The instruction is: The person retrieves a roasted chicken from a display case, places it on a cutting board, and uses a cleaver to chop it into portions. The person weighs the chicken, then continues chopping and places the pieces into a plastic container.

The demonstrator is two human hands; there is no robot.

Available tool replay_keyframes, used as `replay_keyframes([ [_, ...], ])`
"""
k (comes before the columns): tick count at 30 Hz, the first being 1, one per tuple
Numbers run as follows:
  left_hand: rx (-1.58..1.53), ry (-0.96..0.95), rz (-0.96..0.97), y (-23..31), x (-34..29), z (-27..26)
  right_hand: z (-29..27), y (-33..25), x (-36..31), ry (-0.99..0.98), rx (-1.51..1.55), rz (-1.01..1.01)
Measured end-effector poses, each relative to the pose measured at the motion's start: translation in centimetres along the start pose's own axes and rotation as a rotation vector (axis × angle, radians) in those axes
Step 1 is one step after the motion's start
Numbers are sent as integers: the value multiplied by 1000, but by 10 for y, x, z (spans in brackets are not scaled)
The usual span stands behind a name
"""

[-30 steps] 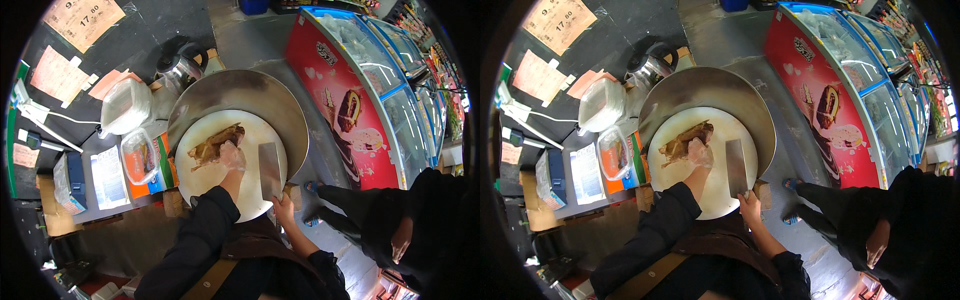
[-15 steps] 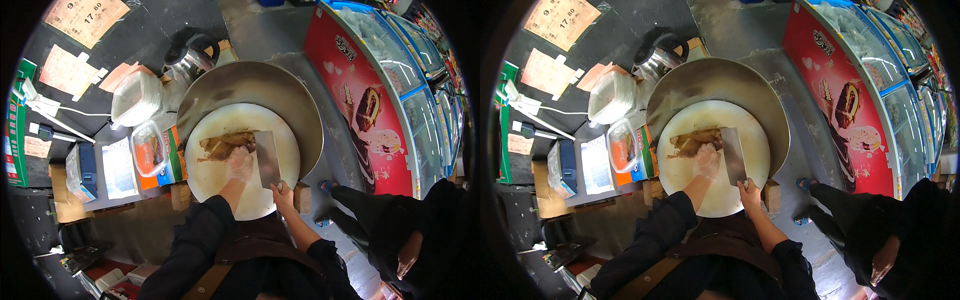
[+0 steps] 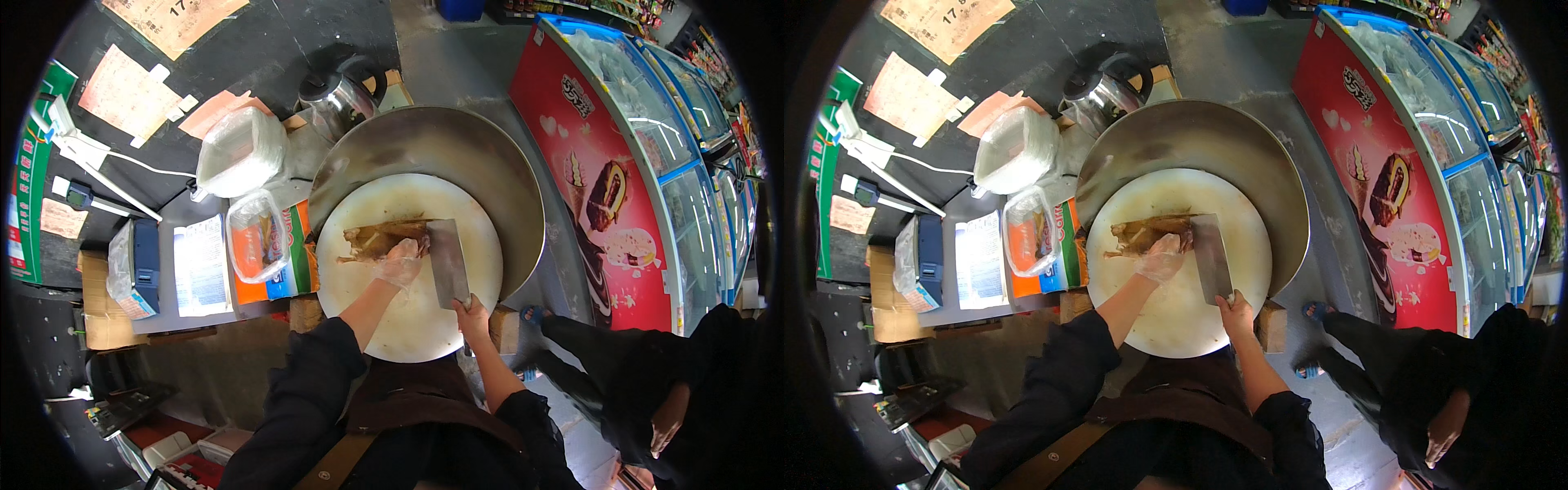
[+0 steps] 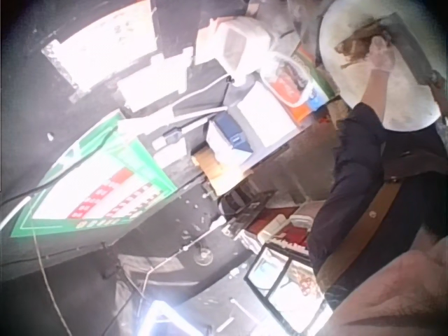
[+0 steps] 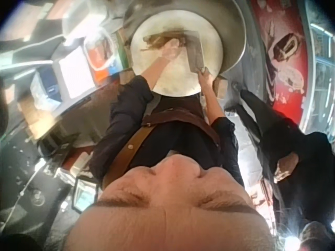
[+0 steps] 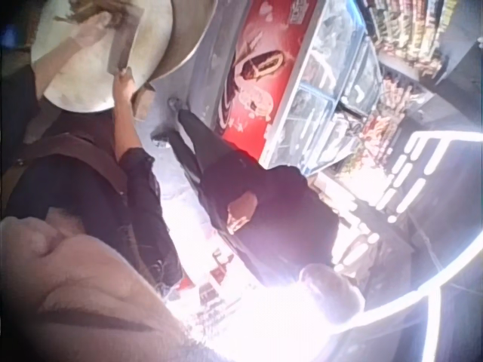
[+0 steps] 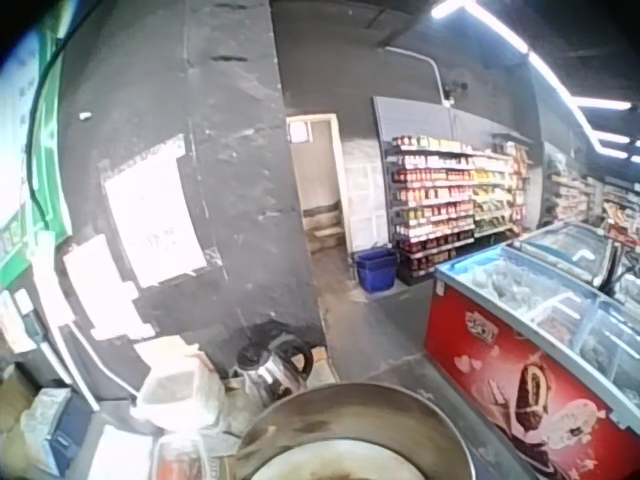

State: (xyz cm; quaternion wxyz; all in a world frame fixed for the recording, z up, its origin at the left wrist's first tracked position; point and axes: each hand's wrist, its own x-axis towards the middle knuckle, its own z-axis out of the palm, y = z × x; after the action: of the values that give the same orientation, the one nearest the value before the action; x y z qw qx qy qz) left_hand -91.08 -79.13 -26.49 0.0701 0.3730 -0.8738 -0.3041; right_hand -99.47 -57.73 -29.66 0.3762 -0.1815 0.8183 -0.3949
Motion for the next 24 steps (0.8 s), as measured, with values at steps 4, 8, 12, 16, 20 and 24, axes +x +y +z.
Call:
replay_keyframes([
  [4, 120, -325, -82, 1, 6, -22, -7, -10, -9, -95, 120, 27],
  [8, 354, -484, 23, 10, 10, -35, -6, -11, -13, -205, 286, 53],
  [12, 334, -606, 40, 13, 12, -46, -1, -15, -3, -219, 218, 41],
  [16, 401, -615, 46, 15, 10, -55, 3, -32, 11, -236, 162, 1],
  [20, 389, -669, 43, 28, 9, -69, 9, -55, 19, -229, 92, -20],
  [24, 267, -663, -164, 44, 8, -84, 13, -70, 20, -205, -6, 26],
])
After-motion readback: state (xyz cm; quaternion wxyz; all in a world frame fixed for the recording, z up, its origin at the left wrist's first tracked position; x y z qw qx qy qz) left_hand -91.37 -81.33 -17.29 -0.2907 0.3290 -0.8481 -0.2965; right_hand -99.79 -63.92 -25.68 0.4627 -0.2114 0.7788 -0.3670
